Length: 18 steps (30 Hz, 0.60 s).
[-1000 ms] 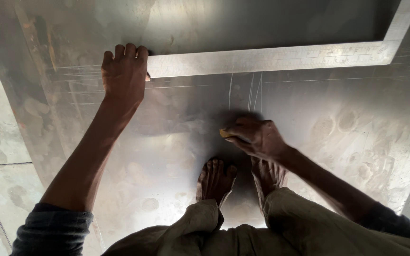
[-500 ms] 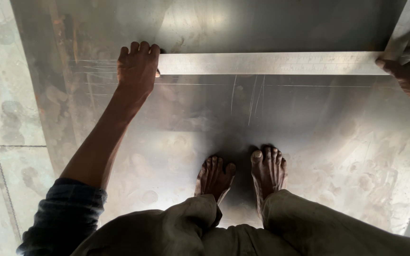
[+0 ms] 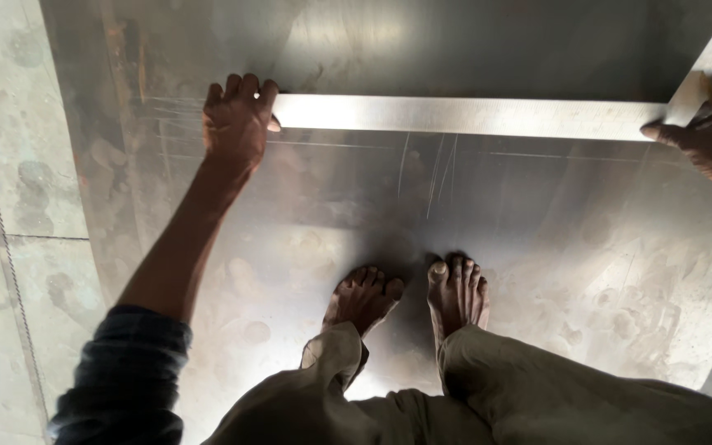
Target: The person uses a large L-square ruler and a yellow marking tool to draw lines on a metal sheet on the floor. They reposition the ruler to mark different areas across the metal surface.
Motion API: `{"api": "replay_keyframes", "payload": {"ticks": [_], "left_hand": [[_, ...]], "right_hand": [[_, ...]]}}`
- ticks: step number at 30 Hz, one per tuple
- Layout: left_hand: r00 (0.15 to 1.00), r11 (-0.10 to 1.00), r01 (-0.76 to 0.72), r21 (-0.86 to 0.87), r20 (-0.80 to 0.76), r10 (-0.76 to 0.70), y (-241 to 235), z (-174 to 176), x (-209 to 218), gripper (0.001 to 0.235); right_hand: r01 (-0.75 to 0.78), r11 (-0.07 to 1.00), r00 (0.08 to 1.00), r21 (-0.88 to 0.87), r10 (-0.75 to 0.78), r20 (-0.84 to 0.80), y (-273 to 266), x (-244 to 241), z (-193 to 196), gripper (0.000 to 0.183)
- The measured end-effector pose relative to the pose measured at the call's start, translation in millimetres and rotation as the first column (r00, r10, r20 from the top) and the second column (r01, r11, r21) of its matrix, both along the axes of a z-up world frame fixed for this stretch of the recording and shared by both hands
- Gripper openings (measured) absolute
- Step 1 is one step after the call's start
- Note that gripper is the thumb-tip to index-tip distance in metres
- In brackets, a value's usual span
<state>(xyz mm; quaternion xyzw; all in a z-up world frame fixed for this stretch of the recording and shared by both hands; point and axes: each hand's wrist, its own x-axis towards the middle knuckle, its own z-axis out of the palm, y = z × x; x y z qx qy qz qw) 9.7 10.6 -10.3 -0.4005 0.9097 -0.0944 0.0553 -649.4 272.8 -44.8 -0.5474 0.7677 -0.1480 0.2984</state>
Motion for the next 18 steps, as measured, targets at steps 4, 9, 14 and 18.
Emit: {"api": "replay_keyframes", "payload": {"ticks": [4, 9, 14, 18], "left_hand": [[0.999, 0.991, 0.041, -0.127, 0.037, -0.037, 3.3, -1.3, -3.4, 0.050], [1.000, 0.996, 0.028, 0.082, 0.004, -0.029, -0.5, 19.6, -15.0, 0.072], [0.910, 0.949, 0.225, 0.220, -0.396, -0.124, 10.2, 18.0, -68.2, 0.069], [0.834, 0.899, 0.332, 0.286, -0.535, -0.137, 36.6, 8.9, -110.3, 0.064]], "right_hand": [[0.120, 0.992, 0.981, -0.028, -0.123, -0.149, 8.8, -2.0, -1.2, 0.065], [0.111, 0.990, 0.992, 0.082, -0.105, -0.073, 9.3, -12.4, -11.6, 0.046], [0.150, 0.972, 0.979, 0.180, -0.121, -0.163, 24.1, -22.1, -26.6, 0.042], [0.177, 0.963, 0.976, 0.201, -0.144, -0.165, 43.0, -30.0, -40.2, 0.043]]}}
